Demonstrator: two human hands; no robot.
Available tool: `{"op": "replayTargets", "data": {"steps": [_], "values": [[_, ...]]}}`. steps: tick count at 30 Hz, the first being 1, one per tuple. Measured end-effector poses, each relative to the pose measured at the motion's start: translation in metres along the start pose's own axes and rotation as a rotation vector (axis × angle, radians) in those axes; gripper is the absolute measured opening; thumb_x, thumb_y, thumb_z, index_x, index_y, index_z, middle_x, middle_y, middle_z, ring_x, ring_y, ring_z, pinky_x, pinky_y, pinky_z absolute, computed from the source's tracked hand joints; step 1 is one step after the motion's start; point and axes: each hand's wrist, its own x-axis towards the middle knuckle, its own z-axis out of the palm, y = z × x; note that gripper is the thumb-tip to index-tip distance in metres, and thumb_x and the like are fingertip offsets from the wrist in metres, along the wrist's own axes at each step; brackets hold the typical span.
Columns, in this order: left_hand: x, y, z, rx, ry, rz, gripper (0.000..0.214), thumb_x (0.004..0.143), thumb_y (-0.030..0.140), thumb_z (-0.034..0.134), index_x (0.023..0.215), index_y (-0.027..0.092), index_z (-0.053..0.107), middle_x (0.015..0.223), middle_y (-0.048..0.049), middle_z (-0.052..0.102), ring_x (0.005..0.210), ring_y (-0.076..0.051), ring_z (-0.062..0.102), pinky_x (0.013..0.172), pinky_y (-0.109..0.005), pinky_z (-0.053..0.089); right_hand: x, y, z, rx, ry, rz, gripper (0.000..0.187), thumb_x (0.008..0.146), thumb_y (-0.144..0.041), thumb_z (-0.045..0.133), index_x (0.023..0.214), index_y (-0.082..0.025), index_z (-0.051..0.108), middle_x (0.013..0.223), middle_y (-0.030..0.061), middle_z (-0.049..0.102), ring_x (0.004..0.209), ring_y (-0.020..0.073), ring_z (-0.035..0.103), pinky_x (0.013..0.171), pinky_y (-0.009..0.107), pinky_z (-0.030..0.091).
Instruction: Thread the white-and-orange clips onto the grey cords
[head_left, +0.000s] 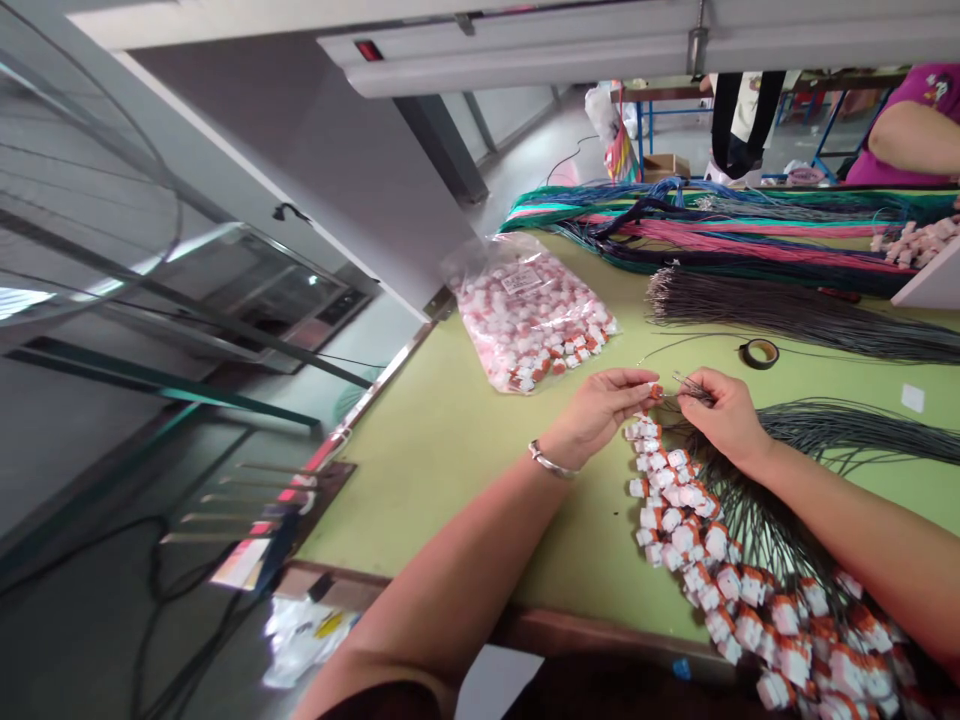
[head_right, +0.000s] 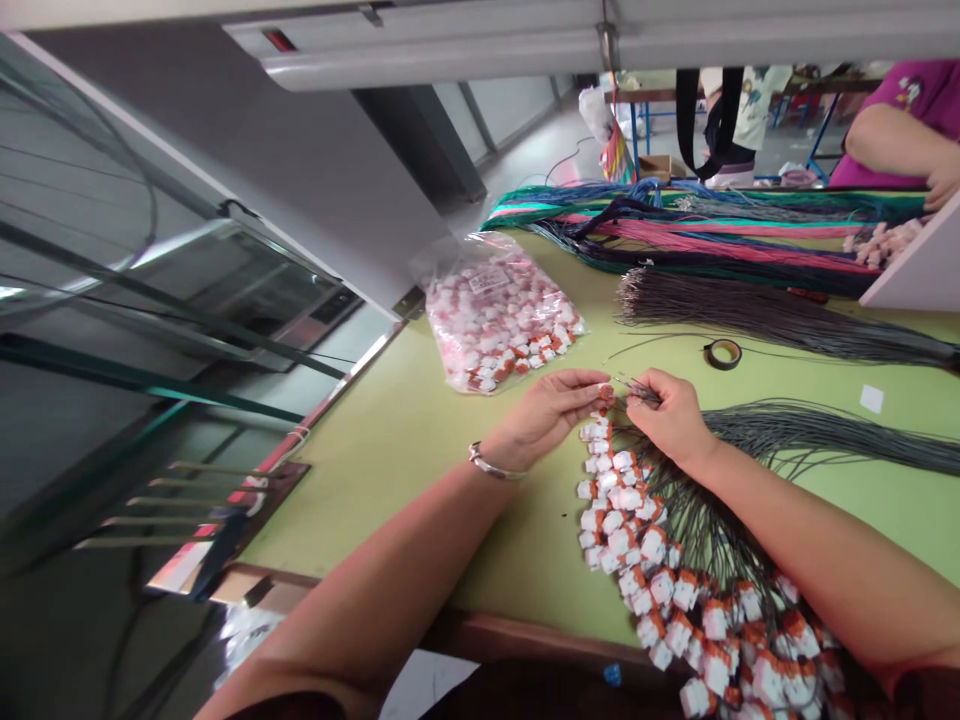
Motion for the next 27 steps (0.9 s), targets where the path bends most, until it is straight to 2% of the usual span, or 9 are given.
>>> {"op": "replayTargets", "data": {"steps": [6,14,21,27], "values": [[0.0015,-0.0021,-0.0028,-0.023,-0.044,0.03,0.02,0.064,0.012,0.077,0.084,0.012,0.072,0.079,-0.0054,0.073,0.074,-0.012,0.067,0.078,-0.026,0.049,-0.0017,0.0014,0.0002,-0.041,0.038,-0.026,0.009,0.064,-0.021,0.054,0.057,-0.019,0.048,0.052,-0.0051,0.041,0.051,0.0086,0.035,0.05,0.022,0.029],[0.0001,-0.0021,0.001,-0.034,-0.018,0.001,0.022,0.065,0.014,0.077,0.086,0.011,0.072,0.083,-0.0069,0.073,0.077,-0.013,0.067,0.083,-0.027,0.05,-0.0031,0.0023,0.0016,-0.136,0.042,-0.069,0.011,0.066,-0.023,0.052,0.057,-0.019,0.046,0.05,-0.0054,0.04,0.049,0.0085,0.035,0.048,0.022,0.029],[-0.0024,0.0003,0.0023,0.157,0.03,0.08,0.025,0.06,0.022,0.081,0.081,0.012,0.074,0.077,-0.0065,0.073,0.072,-0.014,0.065,0.074,-0.027,0.05,-0.0034,0.0096,0.0015,-0.299,0.058,-0.096,0.009,0.066,-0.02,0.052,0.06,-0.02,0.046,0.051,-0.0052,0.044,0.049,0.0091,0.037,0.049,0.022,0.031],[-0.0007,-0.0023,0.0024,0.311,0.095,0.176,0.024,0.059,0.024,0.08,0.08,0.014,0.074,0.072,-0.0055,0.072,0.063,-0.013,0.062,0.064,-0.026,0.049,-0.0056,0.0089,-0.0003,-0.373,-0.033,-0.147,0.003,0.066,-0.017,0.052,0.066,-0.02,0.053,0.054,-0.0035,0.052,0.049,0.0101,0.043,0.052,0.023,0.034]]}}
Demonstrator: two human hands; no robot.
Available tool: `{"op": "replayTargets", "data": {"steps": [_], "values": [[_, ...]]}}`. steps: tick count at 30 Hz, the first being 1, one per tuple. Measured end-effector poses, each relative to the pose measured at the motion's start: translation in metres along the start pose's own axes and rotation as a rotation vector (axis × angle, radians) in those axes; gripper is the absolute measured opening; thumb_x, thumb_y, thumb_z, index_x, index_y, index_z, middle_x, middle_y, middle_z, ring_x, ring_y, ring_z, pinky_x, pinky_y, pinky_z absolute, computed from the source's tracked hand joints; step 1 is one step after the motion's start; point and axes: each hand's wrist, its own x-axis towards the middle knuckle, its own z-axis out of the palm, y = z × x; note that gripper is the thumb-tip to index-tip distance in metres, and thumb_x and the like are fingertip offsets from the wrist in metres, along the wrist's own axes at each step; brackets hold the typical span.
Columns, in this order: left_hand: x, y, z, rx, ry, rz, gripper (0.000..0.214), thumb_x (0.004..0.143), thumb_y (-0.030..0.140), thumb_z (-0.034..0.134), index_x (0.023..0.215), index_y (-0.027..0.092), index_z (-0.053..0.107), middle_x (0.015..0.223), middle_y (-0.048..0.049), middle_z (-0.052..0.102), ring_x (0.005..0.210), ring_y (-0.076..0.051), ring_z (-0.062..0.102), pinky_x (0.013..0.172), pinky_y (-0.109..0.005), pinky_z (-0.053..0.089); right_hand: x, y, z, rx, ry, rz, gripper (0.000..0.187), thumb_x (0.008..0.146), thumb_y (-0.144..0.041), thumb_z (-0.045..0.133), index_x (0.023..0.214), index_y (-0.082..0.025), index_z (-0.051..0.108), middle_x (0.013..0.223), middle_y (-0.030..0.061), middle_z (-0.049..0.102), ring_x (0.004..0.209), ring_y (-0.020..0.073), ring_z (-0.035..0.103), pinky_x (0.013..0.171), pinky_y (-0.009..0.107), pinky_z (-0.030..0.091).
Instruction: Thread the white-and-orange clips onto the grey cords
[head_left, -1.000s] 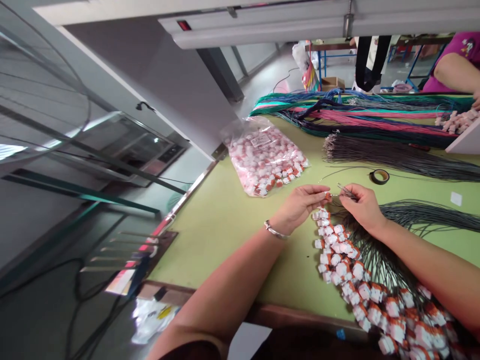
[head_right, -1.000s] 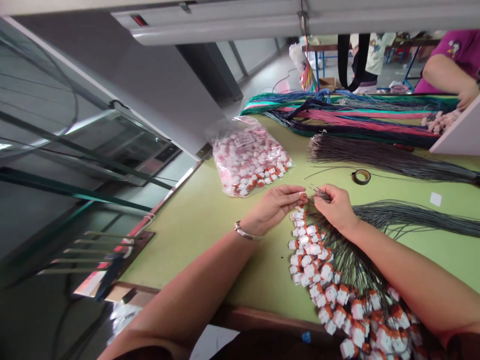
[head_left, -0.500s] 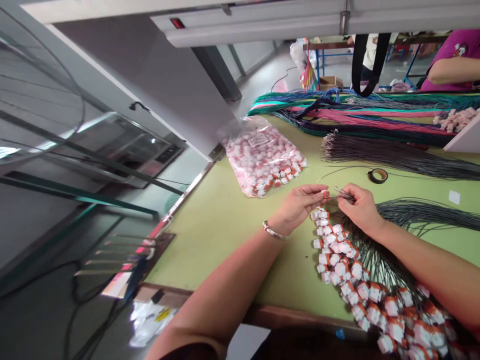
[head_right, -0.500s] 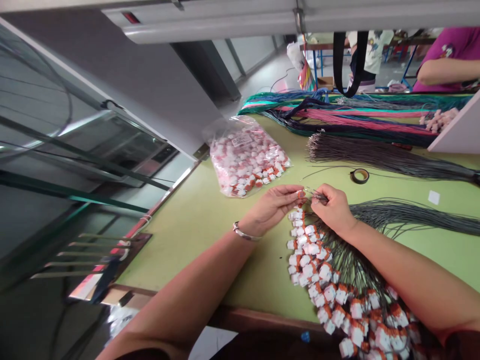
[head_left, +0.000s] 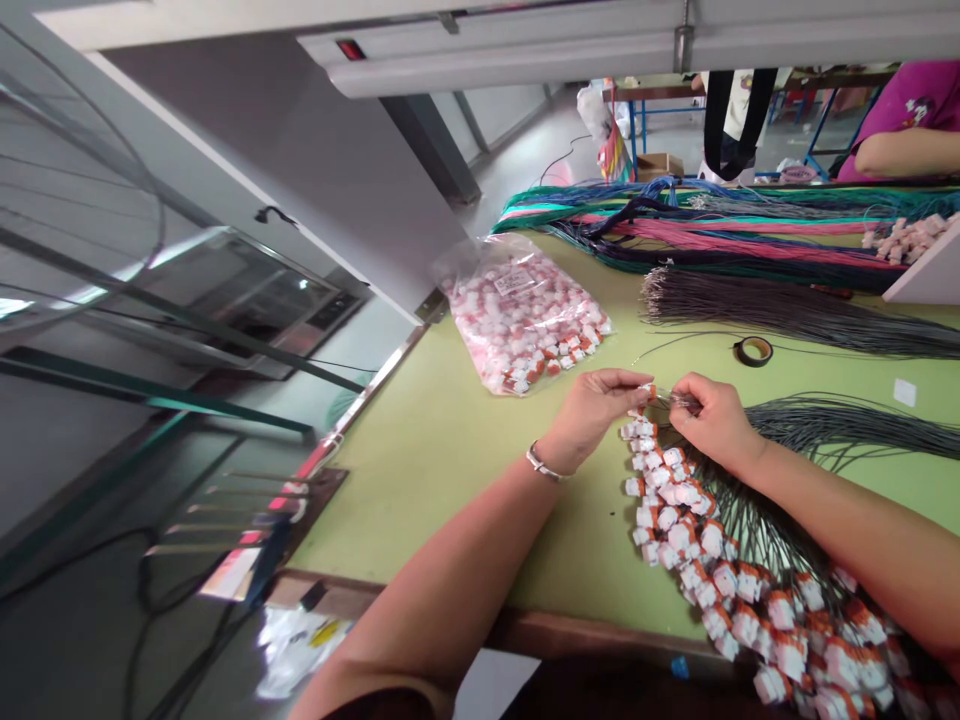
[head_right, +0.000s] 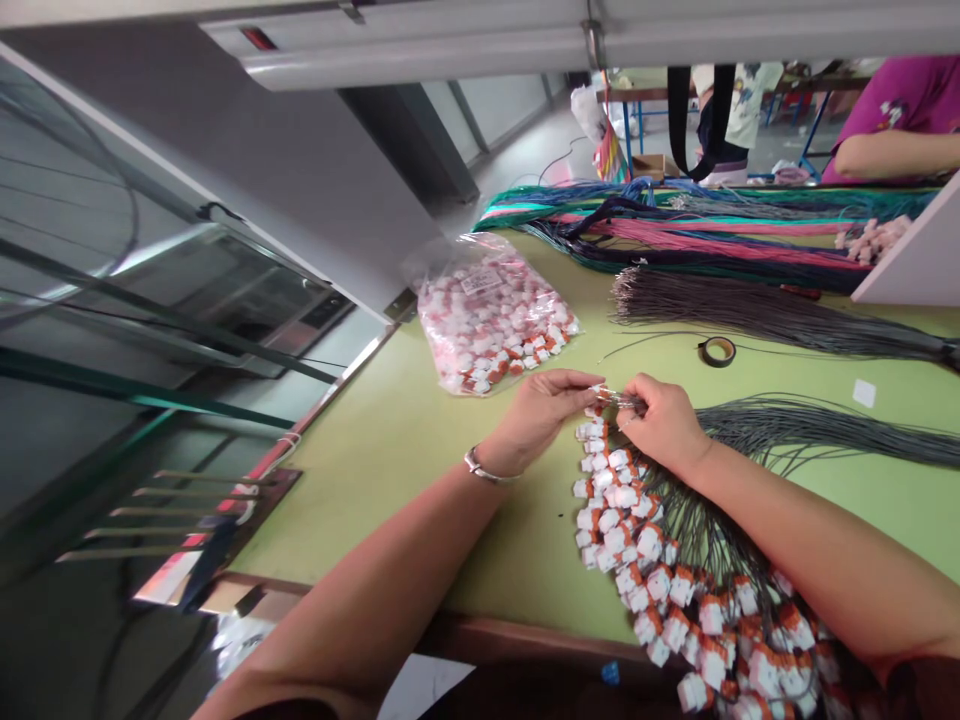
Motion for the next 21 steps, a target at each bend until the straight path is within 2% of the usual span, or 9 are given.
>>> {"op": "replayTargets", "data": {"steps": [7,15,21], "values": [[0.0,-0.006,0.002,-0.12,-0.055,-0.087,0.026,0.057,0.024,0.082,0.078,0.012,0.073,0.073,-0.0059,0.072,0.065,-0.012,0.064,0.067,-0.024,0.049,0.0,0.003,-0.001,0.051,-0.066,0.011,0.003,0.065,-0.017,0.052,0.066,-0.019,0.054,0.053,-0.004,0.054,0.049,0.0097,0.044,0.052,0.022,0.035],[-0.001,-0.012,0.01,-0.171,-0.02,-0.138,0.028,0.053,0.021,0.084,0.077,0.011,0.073,0.071,-0.006,0.072,0.063,-0.013,0.065,0.066,-0.025,0.051,-0.001,0.003,0.002,0.036,-0.094,0.022,0.004,0.065,-0.017,0.053,0.067,-0.019,0.054,0.06,-0.0019,0.058,0.055,0.0114,0.049,0.056,0.023,0.038],[0.0,-0.009,0.01,-0.221,-0.018,-0.124,0.029,0.05,0.022,0.085,0.074,0.011,0.072,0.071,-0.0058,0.072,0.064,-0.014,0.066,0.068,-0.027,0.052,0.002,0.006,0.004,0.132,-0.039,0.078,0.008,0.066,-0.019,0.054,0.074,-0.018,0.056,0.056,-0.0032,0.055,0.05,0.0101,0.046,0.05,0.022,0.037]]}}
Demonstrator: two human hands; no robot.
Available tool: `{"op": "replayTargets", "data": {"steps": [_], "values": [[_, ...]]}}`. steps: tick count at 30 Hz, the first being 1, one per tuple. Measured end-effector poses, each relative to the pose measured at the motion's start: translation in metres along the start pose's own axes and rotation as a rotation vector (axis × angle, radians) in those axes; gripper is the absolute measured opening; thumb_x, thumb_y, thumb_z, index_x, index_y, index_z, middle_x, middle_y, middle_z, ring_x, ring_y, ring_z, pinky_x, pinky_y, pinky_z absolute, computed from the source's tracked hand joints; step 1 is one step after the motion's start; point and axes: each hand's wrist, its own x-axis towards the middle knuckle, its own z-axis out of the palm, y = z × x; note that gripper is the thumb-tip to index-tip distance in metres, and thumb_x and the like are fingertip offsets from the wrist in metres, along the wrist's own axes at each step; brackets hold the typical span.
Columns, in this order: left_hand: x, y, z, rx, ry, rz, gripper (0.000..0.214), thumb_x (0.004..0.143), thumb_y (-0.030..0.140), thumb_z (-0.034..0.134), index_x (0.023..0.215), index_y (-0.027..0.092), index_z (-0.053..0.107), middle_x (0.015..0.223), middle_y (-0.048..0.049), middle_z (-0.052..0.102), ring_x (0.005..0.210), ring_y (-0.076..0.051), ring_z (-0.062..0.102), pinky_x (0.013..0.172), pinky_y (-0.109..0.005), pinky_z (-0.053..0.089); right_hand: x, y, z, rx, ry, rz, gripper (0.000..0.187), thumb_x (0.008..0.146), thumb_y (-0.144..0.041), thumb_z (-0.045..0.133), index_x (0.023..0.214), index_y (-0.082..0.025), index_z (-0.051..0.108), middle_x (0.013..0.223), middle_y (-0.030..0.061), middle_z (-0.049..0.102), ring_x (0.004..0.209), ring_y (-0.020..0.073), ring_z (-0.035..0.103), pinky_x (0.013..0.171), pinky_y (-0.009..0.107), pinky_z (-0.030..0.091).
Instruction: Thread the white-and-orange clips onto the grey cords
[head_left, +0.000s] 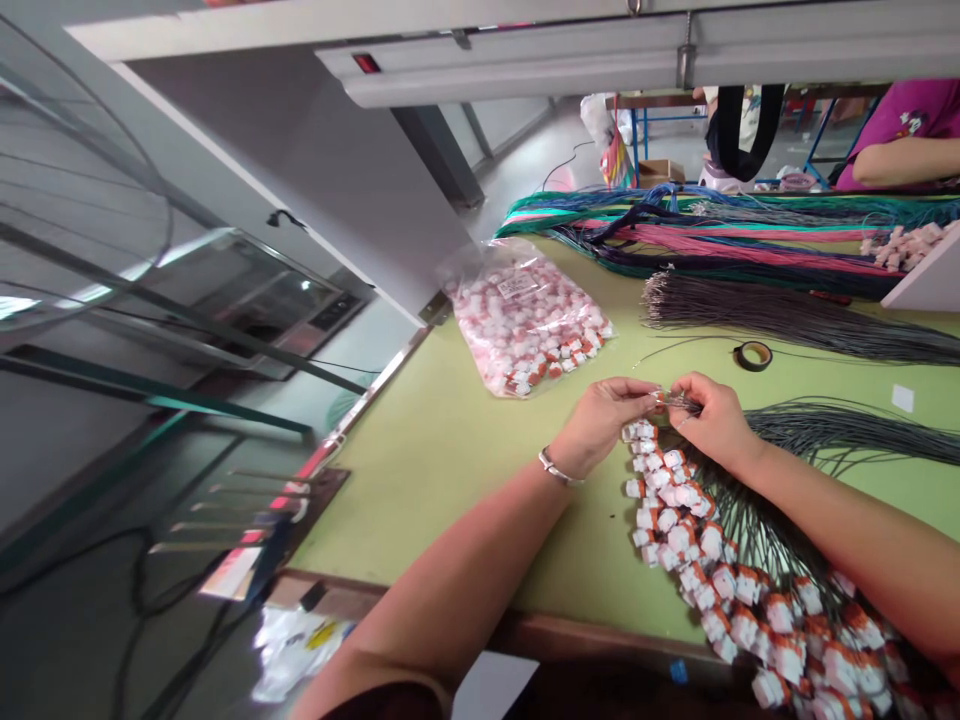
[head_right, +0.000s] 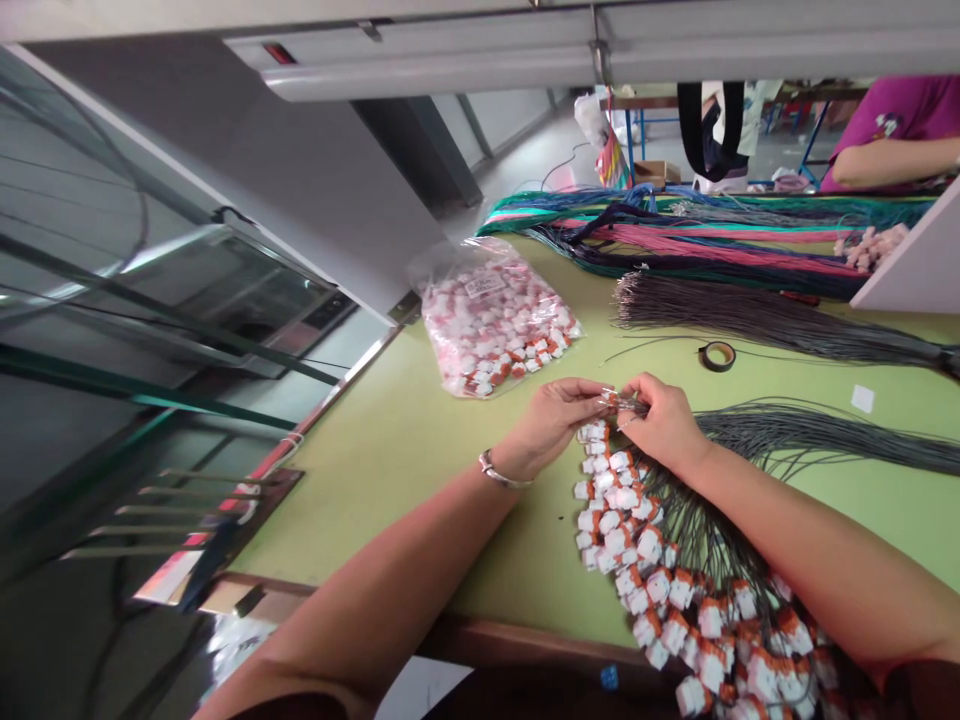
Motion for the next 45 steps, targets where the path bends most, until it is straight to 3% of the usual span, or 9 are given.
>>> {"op": "replayTargets", "data": {"steps": [23,28,32,33,34,36,38,41,45], "values": [[-0.002,-0.005,0.004,-0.072,-0.014,0.008,0.027,0.052,0.021,0.084,0.072,0.012,0.069,0.071,-0.0046,0.072,0.064,-0.013,0.065,0.073,-0.029,0.053,0.004,-0.002,0.0,0.051,-0.068,0.033,0.005,0.064,-0.019,0.051,0.069,-0.018,0.053,0.057,-0.0032,0.053,0.054,0.0103,0.045,0.052,0.022,0.036],[-0.008,0.012,-0.003,0.299,-0.108,0.056,0.017,0.063,0.022,0.076,0.077,0.012,0.072,0.071,-0.0061,0.071,0.063,-0.013,0.062,0.065,-0.027,0.049,0.008,-0.005,-0.01,0.174,0.048,0.058,0.01,0.07,-0.027,0.058,0.067,-0.018,0.055,0.056,-0.0034,0.05,0.054,0.0103,0.044,0.052,0.023,0.036],[-0.017,0.038,-0.012,0.711,-0.501,0.158,0.013,0.067,0.021,0.072,0.078,0.017,0.075,0.081,-0.0083,0.071,0.071,-0.017,0.062,0.069,-0.028,0.048,0.012,-0.003,-0.013,0.431,0.103,0.247,0.023,0.072,-0.04,0.063,0.076,-0.017,0.061,0.059,-0.0019,0.054,0.051,0.0102,0.046,0.048,0.024,0.036],[-0.017,0.043,-0.015,0.772,-0.508,0.219,0.012,0.069,0.021,0.07,0.079,0.018,0.075,0.085,-0.0088,0.07,0.075,-0.018,0.063,0.073,-0.03,0.048,0.013,-0.003,-0.012,0.48,0.073,0.291,0.026,0.071,-0.041,0.064,0.08,-0.016,0.062,0.058,-0.0023,0.053,0.048,0.0095,0.044,0.045,0.023,0.034],[-0.015,0.047,-0.021,0.831,-0.405,0.294,0.012,0.072,0.022,0.067,0.08,0.019,0.075,0.088,-0.0091,0.07,0.079,-0.019,0.062,0.076,-0.031,0.047,0.013,-0.003,-0.011,0.508,0.048,0.322,0.028,0.069,-0.04,0.065,0.083,-0.016,0.063,0.056,-0.0029,0.053,0.046,0.0087,0.041,0.042,0.023,0.03],[-0.006,0.048,-0.036,0.962,0.096,0.472,0.015,0.078,0.022,0.059,0.082,0.02,0.074,0.091,-0.0101,0.068,0.085,-0.022,0.06,0.082,-0.036,0.044,0.013,-0.002,-0.008,0.525,0.028,0.343,0.031,0.066,-0.036,0.067,0.089,-0.015,0.063,0.054,-0.0039,0.053,0.044,0.0077,0.039,0.041,0.022,0.027],[0.008,0.044,-0.054,1.198,0.366,0.538,0.02,0.08,0.019,0.055,0.09,0.019,0.073,0.098,-0.0131,0.066,0.097,-0.027,0.055,0.092,-0.042,0.038,0.012,-0.003,-0.007,0.516,0.018,0.346,0.028,0.064,-0.033,0.066,0.085,-0.016,0.06,0.053,-0.0037,0.055,0.043,0.0075,0.039,0.041,0.022,0.027],[0.026,0.035,-0.075,1.505,0.365,0.499,0.025,0.08,0.016,0.05,0.094,0.015,0.071,0.093,-0.0156,0.065,0.1,-0.031,0.053,0.09,-0.043,0.037,0.01,-0.006,-0.006,0.432,0.006,0.345,0.022,0.064,-0.036,0.067,0.07,-0.017,0.056,0.051,-0.0027,0.056,0.043,0.0077,0.041,0.044,0.022,0.031],[0.032,0.031,-0.082,1.604,0.318,0.498,0.031,0.082,0.016,0.046,0.101,0.015,0.07,0.093,-0.016,0.065,0.098,-0.031,0.055,0.088,-0.042,0.039,0.009,-0.008,-0.009,0.355,0.009,0.356,0.026,0.064,-0.041,0.067,0.069,-0.016,0.059,0.05,-0.0027,0.055,0.044,0.0084,0.043,0.047,0.023,0.034]]}}
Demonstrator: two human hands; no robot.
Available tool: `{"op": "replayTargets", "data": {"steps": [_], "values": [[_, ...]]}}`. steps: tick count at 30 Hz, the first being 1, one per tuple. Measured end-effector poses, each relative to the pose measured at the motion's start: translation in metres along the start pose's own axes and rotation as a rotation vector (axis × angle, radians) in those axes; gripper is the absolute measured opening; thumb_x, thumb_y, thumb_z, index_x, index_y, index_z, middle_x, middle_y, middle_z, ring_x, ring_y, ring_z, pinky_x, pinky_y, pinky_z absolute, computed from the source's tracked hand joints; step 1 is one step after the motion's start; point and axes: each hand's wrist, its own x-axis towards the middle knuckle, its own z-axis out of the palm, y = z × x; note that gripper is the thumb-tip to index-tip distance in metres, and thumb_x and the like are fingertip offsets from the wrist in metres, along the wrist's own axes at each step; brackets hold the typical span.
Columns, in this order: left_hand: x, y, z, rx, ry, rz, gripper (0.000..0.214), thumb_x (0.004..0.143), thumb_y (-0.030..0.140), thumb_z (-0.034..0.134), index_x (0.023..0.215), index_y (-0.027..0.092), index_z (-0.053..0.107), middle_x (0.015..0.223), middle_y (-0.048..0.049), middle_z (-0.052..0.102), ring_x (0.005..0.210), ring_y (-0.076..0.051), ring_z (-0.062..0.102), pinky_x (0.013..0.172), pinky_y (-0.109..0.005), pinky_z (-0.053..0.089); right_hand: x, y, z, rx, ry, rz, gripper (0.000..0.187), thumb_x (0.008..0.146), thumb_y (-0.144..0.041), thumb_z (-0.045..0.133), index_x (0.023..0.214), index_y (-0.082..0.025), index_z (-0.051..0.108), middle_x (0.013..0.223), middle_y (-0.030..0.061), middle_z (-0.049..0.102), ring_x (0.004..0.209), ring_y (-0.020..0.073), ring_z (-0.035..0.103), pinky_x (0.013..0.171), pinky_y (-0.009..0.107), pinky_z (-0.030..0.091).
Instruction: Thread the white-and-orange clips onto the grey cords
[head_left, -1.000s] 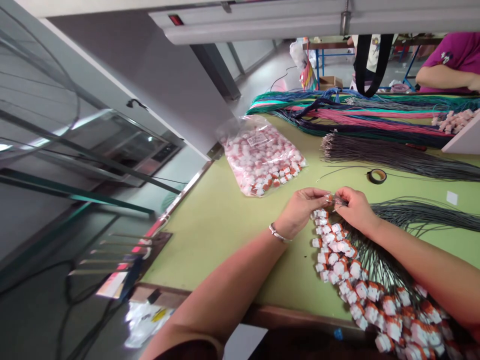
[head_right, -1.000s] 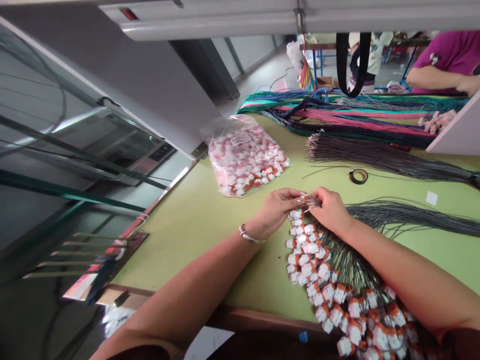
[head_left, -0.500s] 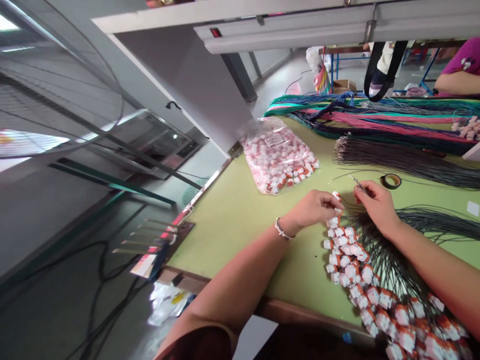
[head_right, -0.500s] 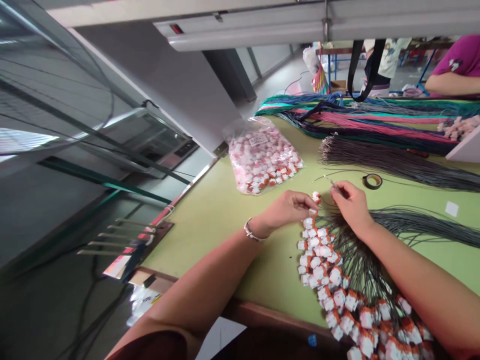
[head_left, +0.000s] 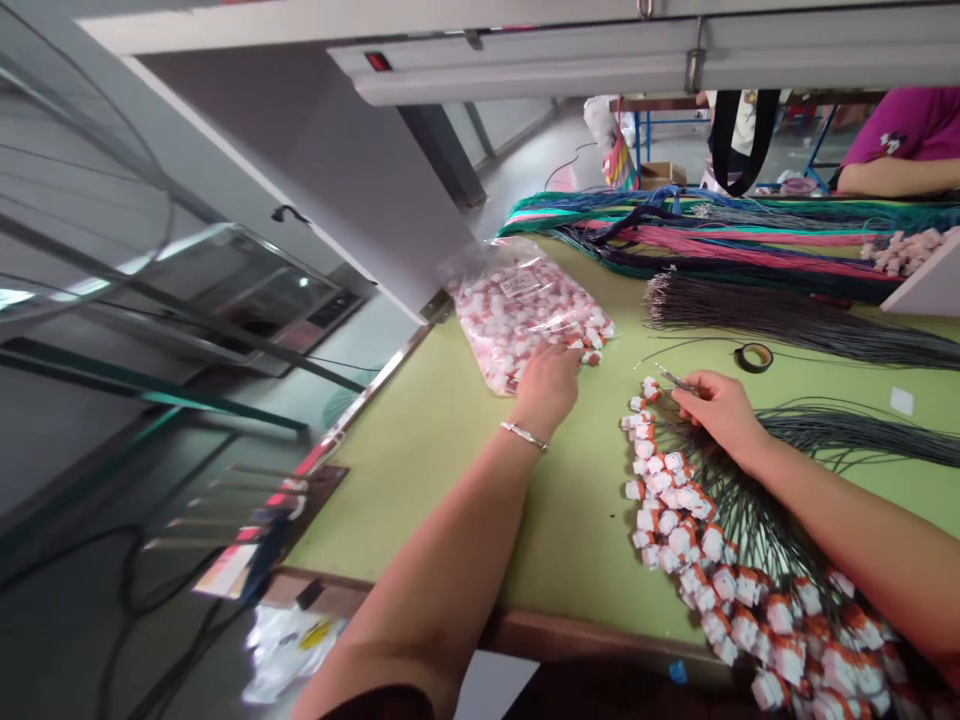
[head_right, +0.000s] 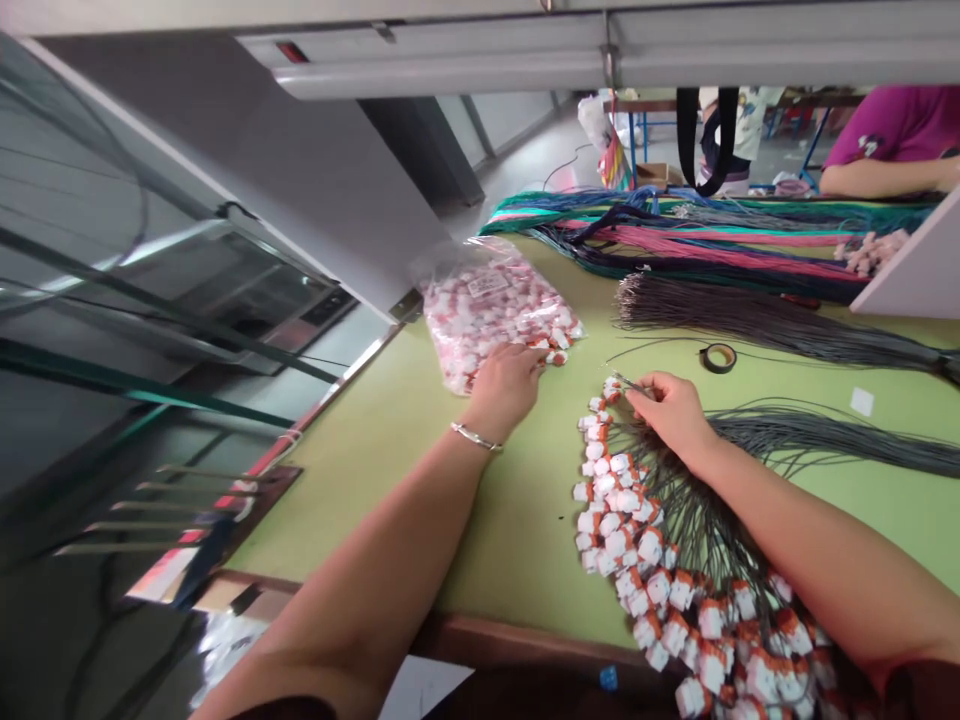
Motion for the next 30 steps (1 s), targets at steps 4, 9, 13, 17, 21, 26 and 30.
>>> {"op": "replayTargets", "data": {"steps": [4,9,13,17,21,26,30], "values": [[-0.005,0.01,-0.012,-0.081,0.157,-0.063,0.039,0.082,0.018,0.046,0.117,0.016,0.063,0.103,-0.014,0.063,0.097,-0.029,0.057,0.087,-0.042,0.043,0.0,-0.003,-0.003,0.019,-0.041,0.018,0.027,0.067,-0.042,0.064,0.072,-0.015,0.063,0.051,-0.0023,0.055,0.044,0.0075,0.039,0.045,0.023,0.03],[-0.015,0.043,-0.019,-0.686,0.034,-0.252,0.034,0.076,0.023,0.057,0.108,0.014,0.064,0.083,-0.0074,0.068,0.069,-0.017,0.062,0.068,-0.032,0.051,0.0,-0.003,-0.003,0.08,-0.06,-0.001,0.018,0.067,-0.032,0.059,0.077,-0.017,0.059,0.051,-0.0031,0.057,0.045,0.0085,0.041,0.047,0.023,0.028],[-0.023,0.07,-0.006,-1.044,-0.229,-0.281,0.027,0.071,0.028,0.067,0.092,0.012,0.071,0.074,-0.0067,0.07,0.061,-0.013,0.06,0.061,-0.026,0.05,0.0,-0.002,-0.003,0.075,-0.062,0.015,0.012,0.063,-0.028,0.059,0.065,-0.019,0.052,0.046,-0.0037,0.055,0.044,0.0087,0.042,0.048,0.023,0.03],[-0.025,0.082,0.009,-1.114,-0.239,-0.219,0.023,0.07,0.027,0.07,0.087,0.013,0.074,0.083,-0.0089,0.072,0.072,-0.015,0.063,0.069,-0.027,0.051,0.0,-0.002,-0.002,0.016,-0.048,-0.032,0.012,0.06,-0.028,0.059,0.062,-0.018,0.052,0.046,-0.0048,0.051,0.046,0.0092,0.043,0.048,0.023,0.031],[-0.024,0.088,0.015,-1.154,-0.236,-0.157,0.015,0.068,0.024,0.071,0.078,0.014,0.075,0.083,-0.0079,0.073,0.075,-0.016,0.064,0.073,-0.027,0.051,0.001,0.001,0.0,-0.035,-0.039,-0.066,0.012,0.059,-0.028,0.06,0.062,-0.018,0.053,0.049,-0.0048,0.049,0.047,0.0091,0.04,0.047,0.023,0.03],[-0.026,0.093,0.014,-1.279,-0.253,-0.301,0.012,0.065,0.021,0.072,0.074,0.014,0.074,0.073,-0.0048,0.072,0.062,-0.011,0.06,0.063,-0.024,0.049,0.0,0.003,0.0,-0.075,-0.043,-0.081,0.014,0.059,-0.03,0.061,0.061,-0.018,0.054,0.05,-0.0043,0.048,0.049,0.0091,0.04,0.047,0.023,0.029],[-0.025,0.086,0.011,-1.423,-0.345,-0.369,0.018,0.063,0.023,0.076,0.077,0.013,0.073,0.062,-0.0024,0.068,0.052,-0.008,0.055,0.053,-0.02,0.044,0.0,0.001,-0.004,-0.04,-0.055,-0.064,0.015,0.061,-0.031,0.059,0.062,-0.017,0.057,0.051,-0.0036,0.049,0.05,0.0096,0.04,0.049,0.024,0.029]]}}
